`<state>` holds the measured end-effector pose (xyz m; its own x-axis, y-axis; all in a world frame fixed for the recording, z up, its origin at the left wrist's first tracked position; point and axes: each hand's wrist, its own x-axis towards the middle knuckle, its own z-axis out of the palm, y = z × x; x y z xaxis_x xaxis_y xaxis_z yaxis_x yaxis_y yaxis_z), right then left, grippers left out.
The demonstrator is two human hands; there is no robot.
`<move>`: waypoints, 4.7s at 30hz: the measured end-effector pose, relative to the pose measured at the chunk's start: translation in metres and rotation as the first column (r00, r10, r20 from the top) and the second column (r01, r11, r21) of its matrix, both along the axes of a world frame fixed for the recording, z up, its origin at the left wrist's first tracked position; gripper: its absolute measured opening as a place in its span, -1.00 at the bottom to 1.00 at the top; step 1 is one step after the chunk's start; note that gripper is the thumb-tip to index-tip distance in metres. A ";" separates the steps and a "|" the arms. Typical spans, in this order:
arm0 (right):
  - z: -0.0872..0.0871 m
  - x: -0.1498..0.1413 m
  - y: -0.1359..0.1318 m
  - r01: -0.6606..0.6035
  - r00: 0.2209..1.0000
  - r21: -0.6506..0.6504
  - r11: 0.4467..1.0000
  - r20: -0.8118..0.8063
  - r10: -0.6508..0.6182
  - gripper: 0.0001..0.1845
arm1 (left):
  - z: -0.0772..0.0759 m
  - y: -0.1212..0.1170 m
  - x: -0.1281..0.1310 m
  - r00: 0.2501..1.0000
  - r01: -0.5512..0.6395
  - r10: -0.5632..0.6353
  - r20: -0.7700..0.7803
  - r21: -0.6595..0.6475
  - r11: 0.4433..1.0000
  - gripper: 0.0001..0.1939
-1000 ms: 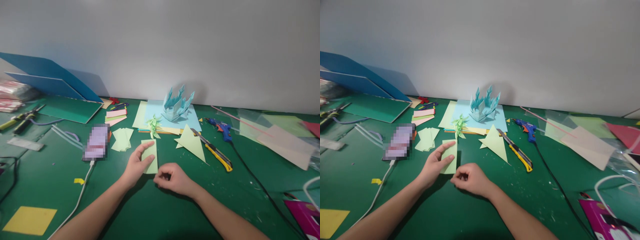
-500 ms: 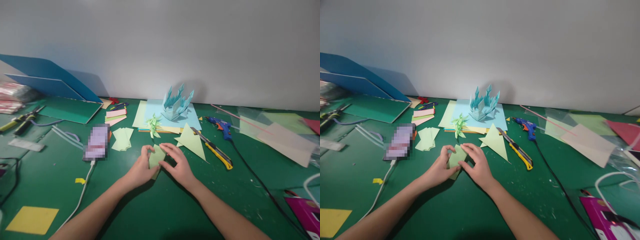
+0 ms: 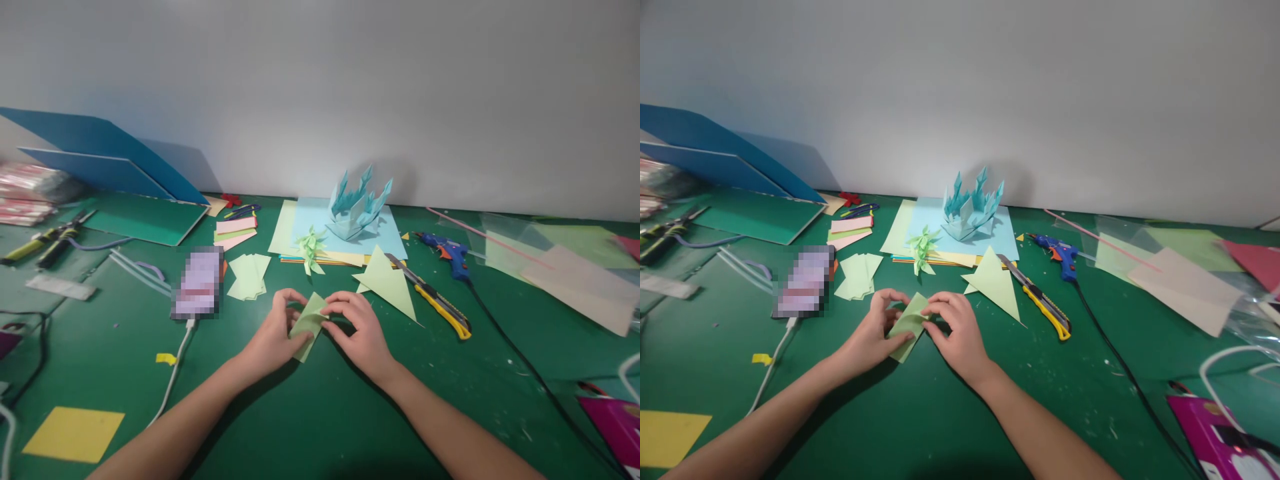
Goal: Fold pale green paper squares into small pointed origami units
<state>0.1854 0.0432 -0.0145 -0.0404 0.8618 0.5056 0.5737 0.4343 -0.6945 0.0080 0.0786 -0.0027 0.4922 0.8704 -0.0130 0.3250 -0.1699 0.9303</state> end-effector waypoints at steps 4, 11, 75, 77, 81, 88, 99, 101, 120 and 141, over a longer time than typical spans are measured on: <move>0.002 0.001 0.000 -0.048 0.999 0.004 0.999 -0.018 0.048 -0.89 | 0.004 0.005 -0.006 1.000 0.026 -0.028 0.014 0.142 0.990 -0.75; -0.001 0.010 -0.004 -0.065 0.997 -0.003 0.998 0.041 0.065 -0.86 | 0.011 0.004 -0.013 0.947 0.122 0.080 -0.311 0.580 0.805 -0.75; -0.002 0.019 -0.012 -0.102 0.961 -0.138 0.985 0.242 0.133 -0.88 | 0.007 0.009 -0.025 0.869 0.345 -0.027 -0.494 0.566 0.749 -0.73; -0.003 0.019 -0.012 -0.154 0.952 -0.113 0.982 0.249 0.178 -0.84 | 0.006 0.008 -0.025 0.873 0.317 -0.004 -0.487 0.562 0.764 -0.75; -0.004 0.019 -0.012 -0.204 0.951 -0.070 0.977 0.225 0.214 -0.82 | 0.007 0.008 -0.024 0.882 0.306 -0.010 -0.472 0.556 0.773 -0.78; -0.004 0.018 -0.012 -0.165 0.972 -0.109 0.980 0.148 0.181 -0.83 | 0.012 0.006 -0.022 0.882 0.324 -0.050 -0.470 0.526 0.786 -0.71; 0.000 0.021 -0.009 -0.290 0.934 -0.140 0.947 0.177 0.312 -0.79 | 0.015 0.006 -0.022 0.884 0.320 -0.102 -0.456 0.430 0.844 -0.76; -0.002 0.020 -0.010 -0.234 0.950 -0.141 0.962 0.179 0.257 -0.80 | 0.016 0.007 -0.022 0.885 0.316 -0.103 -0.453 0.424 0.849 -0.76; -0.010 0.017 -0.011 -0.192 0.911 -0.031 0.981 0.366 0.190 -0.71 | 0.003 0.003 -0.018 0.850 0.266 0.043 -0.526 0.498 0.825 -0.83; -0.007 0.016 -0.012 -0.188 0.914 -0.063 0.980 0.354 0.198 -0.70 | 0.002 0.004 -0.016 0.864 0.263 0.008 -0.503 0.465 0.845 -0.82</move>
